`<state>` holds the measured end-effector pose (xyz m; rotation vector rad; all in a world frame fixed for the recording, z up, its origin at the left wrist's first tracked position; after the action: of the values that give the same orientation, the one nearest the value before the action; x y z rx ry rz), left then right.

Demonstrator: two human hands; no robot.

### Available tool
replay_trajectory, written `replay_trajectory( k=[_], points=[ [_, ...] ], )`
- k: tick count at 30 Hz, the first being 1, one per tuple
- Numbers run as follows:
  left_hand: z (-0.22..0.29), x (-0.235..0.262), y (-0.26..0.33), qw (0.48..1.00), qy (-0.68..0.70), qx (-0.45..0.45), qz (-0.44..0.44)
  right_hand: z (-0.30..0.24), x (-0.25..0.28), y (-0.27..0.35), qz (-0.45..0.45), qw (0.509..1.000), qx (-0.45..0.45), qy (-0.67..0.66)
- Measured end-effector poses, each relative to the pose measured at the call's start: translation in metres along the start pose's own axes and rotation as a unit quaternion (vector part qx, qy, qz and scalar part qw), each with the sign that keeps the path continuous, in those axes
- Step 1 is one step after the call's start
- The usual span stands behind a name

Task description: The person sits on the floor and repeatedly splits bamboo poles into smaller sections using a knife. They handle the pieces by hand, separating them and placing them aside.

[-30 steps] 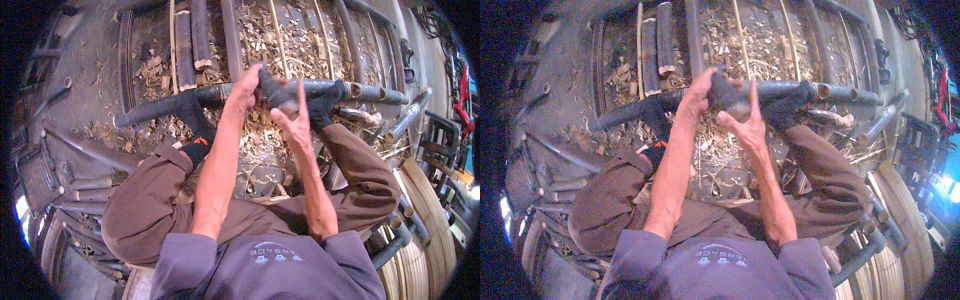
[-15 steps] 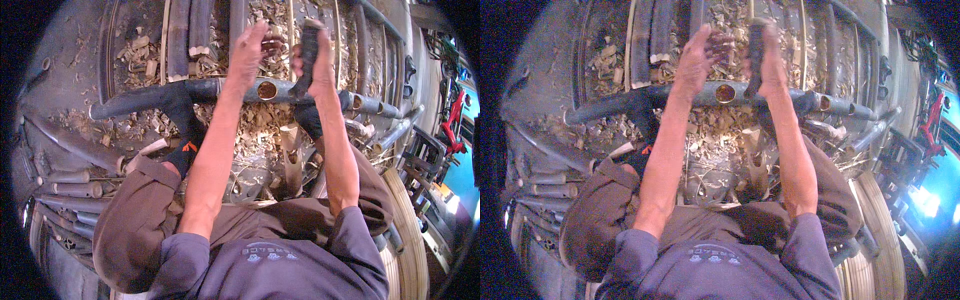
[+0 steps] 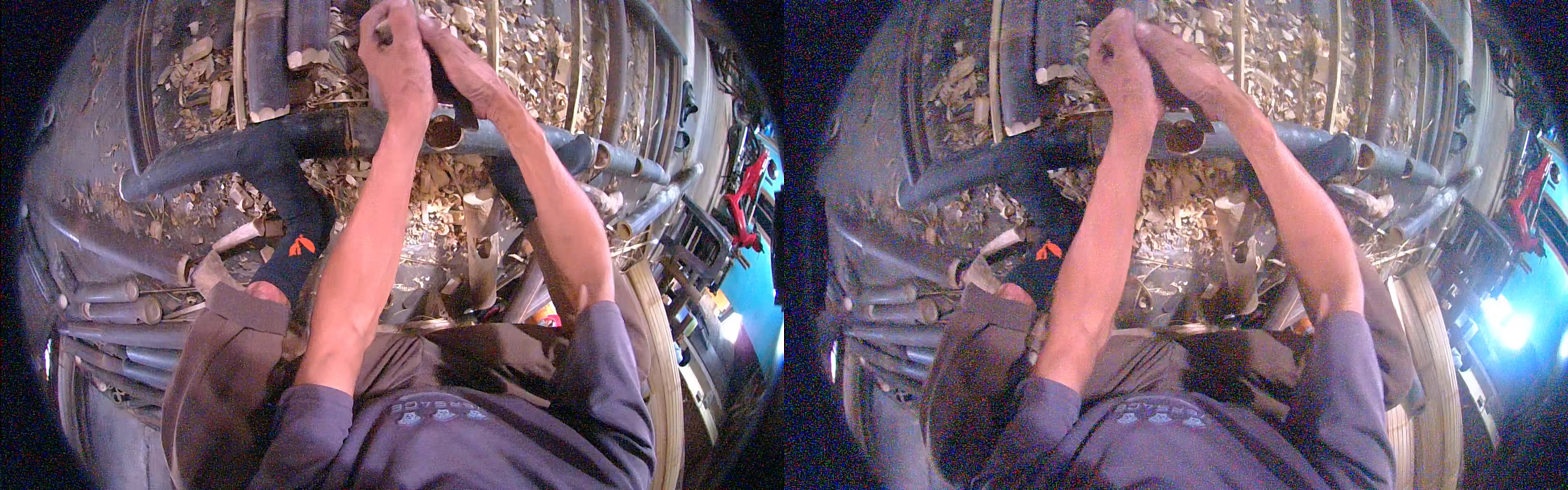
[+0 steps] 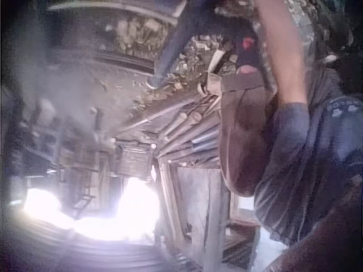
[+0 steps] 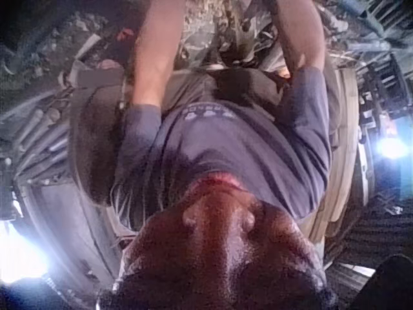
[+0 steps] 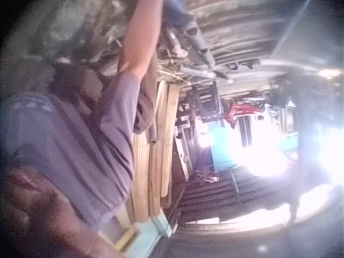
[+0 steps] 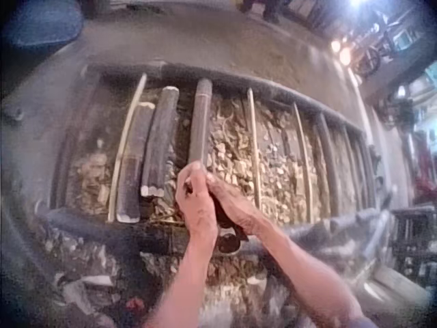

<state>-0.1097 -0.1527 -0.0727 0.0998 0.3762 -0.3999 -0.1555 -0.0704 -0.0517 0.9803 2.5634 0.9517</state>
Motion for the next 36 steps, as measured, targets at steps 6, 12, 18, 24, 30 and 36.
replay_trajectory(
  k=[6, 12, 18, 24, 30, 36],
  points=[
    [-0.027, -0.055, 0.011, 0.960, -0.028, 0.099, -0.262, 0.029, 0.030, 0.017, 0.192, 0.966, 0.039, -0.169],
    [-0.023, -0.105, 0.061, 0.830, -0.016, 0.128, -0.542, 0.054, 0.052, 0.063, 0.392, 0.886, 0.168, -0.181],
    [-0.022, -0.116, 0.155, 0.592, -0.008, 0.113, -0.798, 0.120, 0.038, 0.102, 0.486, 0.719, 0.260, -0.425],
    [-0.032, -0.115, 0.065, 0.759, -0.095, 0.214, -0.607, 0.047, 0.035, 0.056, 0.452, 0.797, 0.201, -0.346],
    [-0.020, -0.037, -0.010, 0.933, -0.093, -0.024, -0.348, 0.011, -0.001, 0.033, 0.304, 0.937, 0.115, -0.128],
    [0.056, 0.031, 0.007, 0.992, -0.089, -0.041, -0.080, 0.001, -0.042, 0.040, 0.104, 0.988, 0.112, -0.005]
  ],
)
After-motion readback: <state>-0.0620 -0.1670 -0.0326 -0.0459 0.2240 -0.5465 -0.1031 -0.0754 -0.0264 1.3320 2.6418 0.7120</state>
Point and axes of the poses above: each hand's wrist, its own y-axis away from the middle knuckle, its own x-axis out of the back of the hand, z = x × y, the point moved 5 cm from there along -y, towards the middle knuckle, and after that the axes turned 10 degrees about -x, right-handed, at the moved point
